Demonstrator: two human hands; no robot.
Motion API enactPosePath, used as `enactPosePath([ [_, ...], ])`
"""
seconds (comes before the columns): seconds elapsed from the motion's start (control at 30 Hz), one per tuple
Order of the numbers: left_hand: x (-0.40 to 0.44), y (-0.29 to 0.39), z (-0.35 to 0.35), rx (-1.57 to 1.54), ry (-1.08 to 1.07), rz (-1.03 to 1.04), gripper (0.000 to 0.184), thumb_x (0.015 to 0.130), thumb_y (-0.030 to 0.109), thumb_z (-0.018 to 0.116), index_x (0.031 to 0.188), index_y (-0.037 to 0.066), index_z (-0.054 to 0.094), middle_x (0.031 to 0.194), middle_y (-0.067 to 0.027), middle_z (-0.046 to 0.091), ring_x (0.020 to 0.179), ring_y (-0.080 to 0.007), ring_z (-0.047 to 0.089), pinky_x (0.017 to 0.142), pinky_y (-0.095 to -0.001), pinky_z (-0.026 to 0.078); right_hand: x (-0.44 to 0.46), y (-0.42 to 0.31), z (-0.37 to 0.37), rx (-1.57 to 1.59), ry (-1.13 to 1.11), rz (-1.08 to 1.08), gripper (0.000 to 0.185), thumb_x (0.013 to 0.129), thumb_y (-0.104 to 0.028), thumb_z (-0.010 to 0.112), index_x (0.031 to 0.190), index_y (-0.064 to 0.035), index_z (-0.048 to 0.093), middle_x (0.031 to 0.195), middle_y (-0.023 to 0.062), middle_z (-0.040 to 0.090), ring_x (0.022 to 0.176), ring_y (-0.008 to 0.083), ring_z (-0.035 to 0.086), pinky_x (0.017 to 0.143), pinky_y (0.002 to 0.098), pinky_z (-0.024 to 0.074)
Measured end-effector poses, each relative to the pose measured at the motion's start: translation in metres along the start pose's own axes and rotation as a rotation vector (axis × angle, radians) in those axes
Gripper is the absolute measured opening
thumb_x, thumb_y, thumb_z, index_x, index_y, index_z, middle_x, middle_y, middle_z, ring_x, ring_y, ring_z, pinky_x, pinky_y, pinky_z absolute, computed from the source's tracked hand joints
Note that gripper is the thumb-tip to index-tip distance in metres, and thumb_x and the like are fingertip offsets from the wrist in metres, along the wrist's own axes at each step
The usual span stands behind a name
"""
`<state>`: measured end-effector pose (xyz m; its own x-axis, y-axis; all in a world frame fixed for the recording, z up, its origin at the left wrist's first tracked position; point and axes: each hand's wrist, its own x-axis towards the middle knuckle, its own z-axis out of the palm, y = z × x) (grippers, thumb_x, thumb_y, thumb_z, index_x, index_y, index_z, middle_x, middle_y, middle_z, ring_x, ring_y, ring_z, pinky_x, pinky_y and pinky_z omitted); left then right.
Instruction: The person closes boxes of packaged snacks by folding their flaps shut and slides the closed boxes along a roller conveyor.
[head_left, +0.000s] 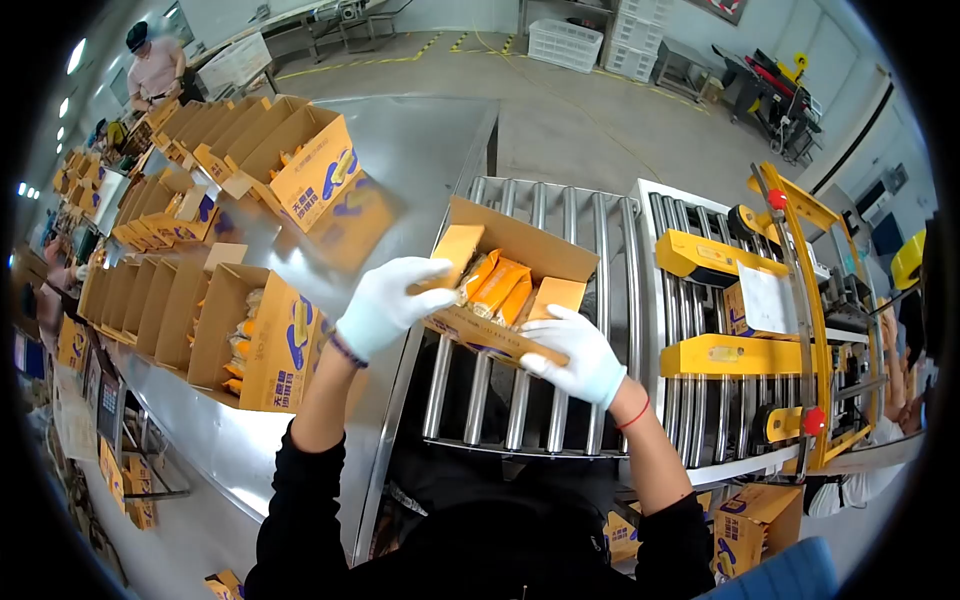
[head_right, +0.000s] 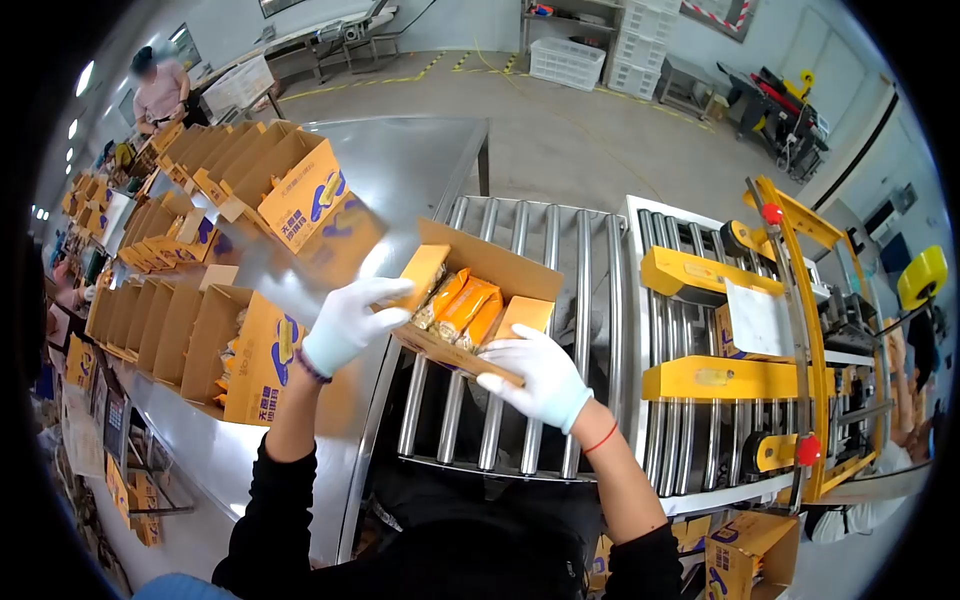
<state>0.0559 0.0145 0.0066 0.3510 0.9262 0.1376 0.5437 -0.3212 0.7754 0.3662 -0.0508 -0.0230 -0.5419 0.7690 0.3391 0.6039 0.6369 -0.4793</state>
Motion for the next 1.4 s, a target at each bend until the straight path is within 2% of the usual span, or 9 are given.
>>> enactPosePath([
  [0.1,0.050,-0.020,0.017,0.550,-0.208,0.233,0.031,0.085,0.019,0.078,0.113,0.006,0.074,0.111,-0.0177,0.068,0.117,-0.0287,0.064,0.102,-0.0395,0.052,0.008,0.006,-0.005,0.618,0.092,0.447,0.031,0.095,-0.028,0.069,0.115,-0.0050,0.073,0.101,0.0134,0.073,0.099,0.0307,0.067,0.098,0.0403,0.0511],
  [0.27,0.066,-0.058,0.077,0.221,0.306,0.034,0.047,0.087,0.030,0.081,0.121,0.001,0.067,0.122,-0.0156,0.064,0.119,-0.0295,0.061,0.104,-0.0396,0.049,0.040,-0.003,-0.026,-0.597,0.262,0.108,0.081,0.076,-0.030,0.084,0.145,-0.0048,0.050,0.141,0.0165,0.055,0.124,0.0359,0.055,0.114,0.0507,0.0388],
  [0.43,0.055,-0.076,0.064,-0.759,-0.046,-0.261,0.062,0.099,0.036,0.070,0.141,-0.007,0.053,0.136,-0.0153,0.064,0.120,-0.0178,0.062,0.103,-0.0330,0.050,-0.012,-0.019,0.011,-0.280,0.109,0.180,0.099,0.067,-0.035,0.090,0.149,-0.0008,0.046,0.137,0.0166,0.056,0.130,0.0342,0.052,0.123,0.0537,0.0272],
  [0.7,0.080,0.035,0.212,-0.359,0.101,-0.191,0.056,0.106,0.038,0.057,0.145,-0.002,0.050,0.128,-0.0235,0.064,0.121,-0.0316,0.062,0.108,-0.0397,0.046,-0.007,0.052,-0.028,-0.679,0.023,0.517,0.112,0.068,-0.037,0.090,0.157,-0.0003,0.033,0.160,0.0180,0.039,0.151,0.0363,0.031,0.128,0.0491,0.0189],
  [0.83,0.036,0.037,0.192,-0.746,-0.513,-0.237,0.060,0.105,0.043,0.057,0.144,-0.002,0.052,0.134,-0.0220,0.062,0.127,-0.0316,0.059,0.107,-0.0388,0.047,-0.020,0.078,-0.030,-0.718,0.122,0.497,0.085,0.086,-0.028,0.074,0.156,0.0006,0.035,0.161,0.0189,0.039,0.152,0.0359,0.031,0.128,0.0482,0.0195],
  [1.0,-0.069,-0.019,0.021,0.741,0.442,0.205,0.052,0.083,0.021,0.073,0.128,0.001,0.058,0.125,-0.0216,0.061,0.121,-0.0387,0.055,0.103,-0.0497,0.042,-0.059,0.105,-0.037,-0.779,0.215,0.516,0.062,0.092,-0.009,0.061,0.151,-0.0009,0.042,0.160,0.0173,0.040,0.151,0.0361,0.033,0.127,0.0476,0.0235],
  [1.17,-0.179,-0.042,-0.085,0.864,0.510,-0.931,0.054,0.097,0.025,0.064,0.146,0.009,0.050,0.103,-0.0230,0.071,0.094,-0.0424,0.068,0.083,-0.0516,0.054,-0.068,0.103,-0.027,-0.541,0.182,0.444,0.036,0.089,-0.001,0.058,0.123,-0.0044,0.068,0.135,0.0189,0.063,0.133,0.0360,0.054,0.123,0.0450,0.0310],
  [1.3,-0.158,-0.049,-0.060,0.771,0.379,-0.384,0.039,0.099,0.030,0.060,0.132,0.008,0.061,0.079,-0.0205,0.070,0.074,-0.0429,0.069,0.073,-0.0515,0.056,-0.020,0.011,0.025,0.025,0.193,0.076,0.030,0.089,-0.001,0.060,0.118,-0.0045,0.067,0.115,0.0171,0.068,0.107,0.0366,0.064,0.098,0.0446,0.0512],
  [1.4,-0.117,0.006,-0.049,0.280,0.388,-0.279,0.047,0.101,0.028,0.062,0.140,0.002,0.056,0.110,-0.0225,0.071,0.106,-0.0338,0.069,0.094,-0.0404,0.053,0.006,-0.043,0.028,-0.034,0.063,-0.159,0.040,0.087,-0.018,0.071,0.126,-0.0060,0.065,0.126,0.0120,0.068,0.116,0.0321,0.064,0.100,0.0430,0.0506],
])
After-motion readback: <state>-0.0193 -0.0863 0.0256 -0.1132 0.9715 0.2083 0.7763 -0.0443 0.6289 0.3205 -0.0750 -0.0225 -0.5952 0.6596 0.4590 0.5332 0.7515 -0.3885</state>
